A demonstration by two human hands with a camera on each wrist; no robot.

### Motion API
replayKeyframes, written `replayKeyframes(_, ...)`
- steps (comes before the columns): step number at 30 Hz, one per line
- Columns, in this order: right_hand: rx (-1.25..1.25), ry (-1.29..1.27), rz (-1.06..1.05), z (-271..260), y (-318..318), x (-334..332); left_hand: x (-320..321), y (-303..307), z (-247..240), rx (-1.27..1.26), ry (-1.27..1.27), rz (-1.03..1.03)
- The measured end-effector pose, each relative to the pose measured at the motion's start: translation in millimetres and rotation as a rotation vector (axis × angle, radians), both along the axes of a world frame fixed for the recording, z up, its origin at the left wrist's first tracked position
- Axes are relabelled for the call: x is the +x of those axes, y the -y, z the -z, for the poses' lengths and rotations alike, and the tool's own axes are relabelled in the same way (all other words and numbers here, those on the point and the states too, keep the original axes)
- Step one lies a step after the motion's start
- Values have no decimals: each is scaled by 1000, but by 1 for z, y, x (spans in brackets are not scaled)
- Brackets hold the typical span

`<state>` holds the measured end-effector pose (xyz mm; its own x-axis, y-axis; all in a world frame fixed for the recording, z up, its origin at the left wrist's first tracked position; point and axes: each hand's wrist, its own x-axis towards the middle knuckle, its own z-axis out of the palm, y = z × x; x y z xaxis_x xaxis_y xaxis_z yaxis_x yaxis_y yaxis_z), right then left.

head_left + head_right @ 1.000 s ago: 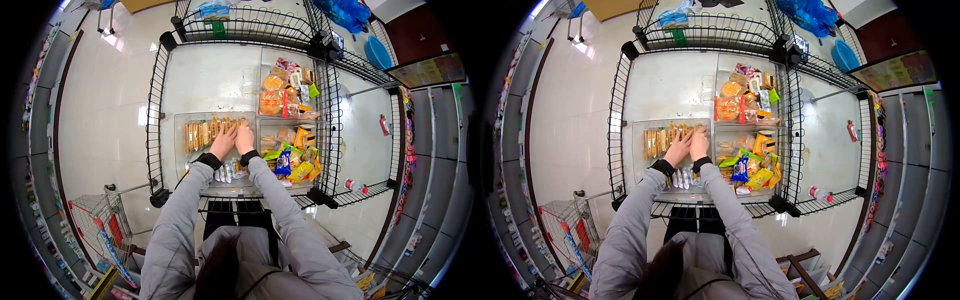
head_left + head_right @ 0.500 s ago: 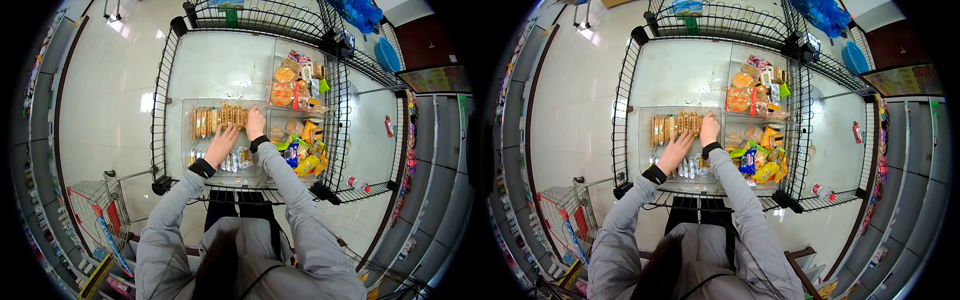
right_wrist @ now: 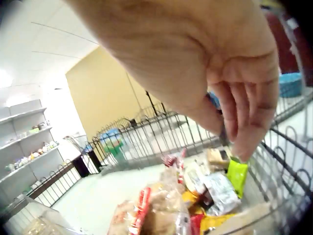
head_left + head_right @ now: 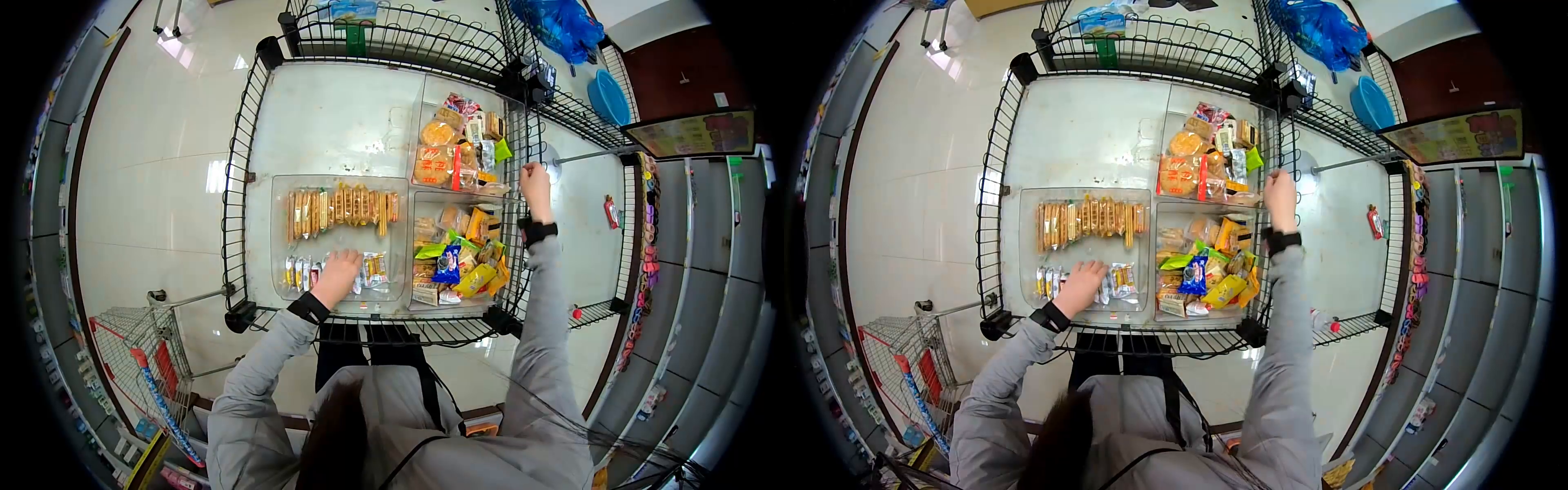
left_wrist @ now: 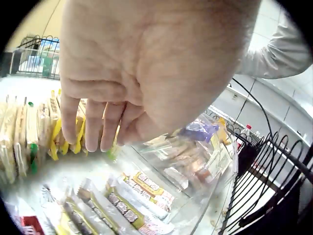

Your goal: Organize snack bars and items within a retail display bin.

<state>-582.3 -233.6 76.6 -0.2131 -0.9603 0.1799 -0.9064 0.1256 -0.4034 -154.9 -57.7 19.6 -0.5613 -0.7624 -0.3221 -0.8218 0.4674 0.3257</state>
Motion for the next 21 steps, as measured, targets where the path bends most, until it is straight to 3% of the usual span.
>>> replayKeyframes(2, 306, 113, -9, 46, 34, -39, -9, 1, 12, 8, -47, 5)
replayKeyframes(4, 335, 142, -60, 88, 58, -50, -23, 4, 30, 58, -320, -132)
replayKeyframes(5, 402, 99, -5, 90, 64, -40, -33, 12, 32, -116, -380, -112)
replayKeyframes(6, 423, 95, -7, 118, 80, -44, -39, 18, 33, -119, -376, -111)
replayKeyframes(8, 410, 26, 1, 121, 90, -24, -56, 40, -3, -22, -287, -133)
replayKeyframes(9, 481, 0, 40, 122, 98, -17, -61, 45, 6, -195, -202, -95)
replayKeyframes(11, 709, -19, 27, 122, 109, -3, -63, 54, 23, -197, -145, -85)
replayKeyframes(15, 464, -244, 139, 118, 103, 25, -65, 65, 44, -259, -19, -22)
replayKeyframes(19, 286, -412, 265, 134, 107, 35, -73, 62, 35, -282, 132, -33)
replayKeyframes(21, 362, -418, 200, 140, 111, 28, -71, 52, 26, -285, 111, -22)
